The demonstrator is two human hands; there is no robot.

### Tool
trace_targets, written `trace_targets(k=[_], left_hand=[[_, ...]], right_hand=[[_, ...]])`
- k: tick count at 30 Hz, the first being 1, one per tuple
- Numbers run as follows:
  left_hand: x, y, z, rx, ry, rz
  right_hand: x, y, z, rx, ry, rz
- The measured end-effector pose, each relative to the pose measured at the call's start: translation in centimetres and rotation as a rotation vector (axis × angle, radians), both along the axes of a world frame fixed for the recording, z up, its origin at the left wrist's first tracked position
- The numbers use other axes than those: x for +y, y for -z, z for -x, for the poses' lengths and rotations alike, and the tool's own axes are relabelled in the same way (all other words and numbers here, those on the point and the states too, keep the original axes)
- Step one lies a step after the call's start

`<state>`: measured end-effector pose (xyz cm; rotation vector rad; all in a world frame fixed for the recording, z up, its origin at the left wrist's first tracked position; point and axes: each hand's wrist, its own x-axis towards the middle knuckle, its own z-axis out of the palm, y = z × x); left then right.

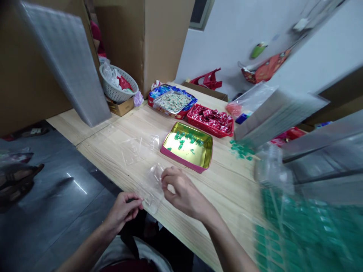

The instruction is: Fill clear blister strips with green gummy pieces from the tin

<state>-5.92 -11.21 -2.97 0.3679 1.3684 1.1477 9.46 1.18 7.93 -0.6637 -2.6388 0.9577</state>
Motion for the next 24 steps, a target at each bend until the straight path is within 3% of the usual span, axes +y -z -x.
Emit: trace_targets(k=[3, 5, 7, 9, 13, 16, 20, 24], left_hand=[[-0.2, 0.0, 0.6, -0.006, -0.029, -0.014], [-0.4, -0.1, 1.4, -0.001, -0.045, -0.02], [-0.8, -0.3, 2.5, 0.015, -0.062, -0.016], [-1.4, -0.5, 3.9, 0.044, -0.125, -0.001], [-3.0, -0.4, 7.8, 0.094, -0.375, 0.027], [-3.8, 0.2, 11.3, 0.111, -0.562, 0.037], [-3.3, 1.0, 14.7, 0.157, -0.722, 0.028], [-1.4, 1.9, 15.4, 0.183, -0.657, 0.037]], right_hand=[[-0.1, -2.2, -2.7, 0.007, 0.062, -0.095], [-0.5, -2.5, -4.3, -0.013, 0.085, -0.169], [-1.0, -1.4, -5.3, -0.07, 0.088, -0.217], [-1.7, 0.8, -5.9, -0.153, 0.083, -0.236], [-3.1, 6.5, -6.2, -0.33, 0.093, -0.248], [-3.9, 9.1, -6.2, -0.402, 0.124, -0.231], [-3.8, 9.2, -5.9, -0.378, 0.165, -0.154], [-2.0, 7.9, -3.6, -0.236, 0.185, -0.129]])
